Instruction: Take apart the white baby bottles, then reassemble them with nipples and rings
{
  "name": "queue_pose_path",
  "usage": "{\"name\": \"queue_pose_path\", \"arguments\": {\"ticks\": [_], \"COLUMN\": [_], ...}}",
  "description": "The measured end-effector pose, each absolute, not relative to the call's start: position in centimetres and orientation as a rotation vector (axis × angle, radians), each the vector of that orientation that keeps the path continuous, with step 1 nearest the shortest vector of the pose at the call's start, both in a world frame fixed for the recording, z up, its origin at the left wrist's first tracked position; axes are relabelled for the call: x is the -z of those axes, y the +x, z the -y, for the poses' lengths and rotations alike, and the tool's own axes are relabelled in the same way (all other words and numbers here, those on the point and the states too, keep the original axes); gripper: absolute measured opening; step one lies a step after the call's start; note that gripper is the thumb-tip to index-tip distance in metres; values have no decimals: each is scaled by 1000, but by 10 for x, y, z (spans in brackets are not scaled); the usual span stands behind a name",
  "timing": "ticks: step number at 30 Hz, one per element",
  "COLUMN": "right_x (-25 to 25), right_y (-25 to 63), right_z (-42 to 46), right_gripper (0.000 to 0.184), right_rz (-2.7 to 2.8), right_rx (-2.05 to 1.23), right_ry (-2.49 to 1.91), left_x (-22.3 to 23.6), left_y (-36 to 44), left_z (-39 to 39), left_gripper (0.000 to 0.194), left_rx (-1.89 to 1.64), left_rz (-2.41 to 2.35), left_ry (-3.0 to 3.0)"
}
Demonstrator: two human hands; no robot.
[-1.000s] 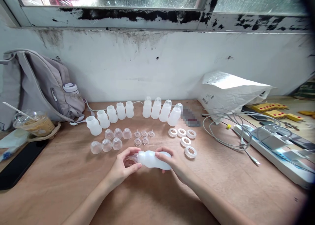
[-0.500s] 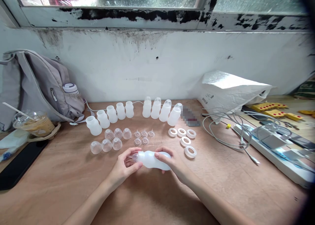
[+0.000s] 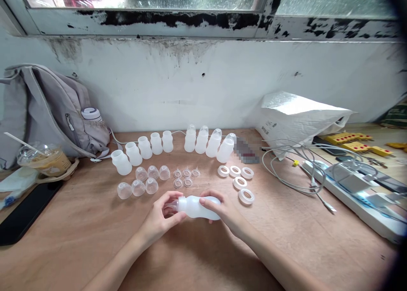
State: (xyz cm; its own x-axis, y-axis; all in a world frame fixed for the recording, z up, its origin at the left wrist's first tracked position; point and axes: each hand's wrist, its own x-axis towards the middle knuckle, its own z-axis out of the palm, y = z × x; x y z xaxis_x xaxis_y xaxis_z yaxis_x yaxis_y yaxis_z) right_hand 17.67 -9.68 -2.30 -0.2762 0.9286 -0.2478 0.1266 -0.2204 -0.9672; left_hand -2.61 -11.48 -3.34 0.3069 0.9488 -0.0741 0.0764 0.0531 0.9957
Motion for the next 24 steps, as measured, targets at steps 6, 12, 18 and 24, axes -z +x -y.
{"name": "queue_pose_path", "arguments": {"ticks": [6,12,18,24], "right_x": [22,20,22,21], "right_y": [176,176,176,176], "right_z": [98,97,100,102], "right_gripper": [26,30,31,34], "right_rz": [1439,1372,1474,1485], "right_rx": [-1525,-1584,-1384,-1372], "right_ry": [-1304,-1265,-1249,-1225], "left_x": [34,35,29,29], "left_y": [-26,-27,-23,-23], "left_z": [114,117,114,114], "left_gripper": [34,35,45,43], "left_rx": [-868,-972,-877,-922], "left_rz": [-1075,-1064,-1089,-1046], "left_ry": [1370,1483,1184,1167]}}
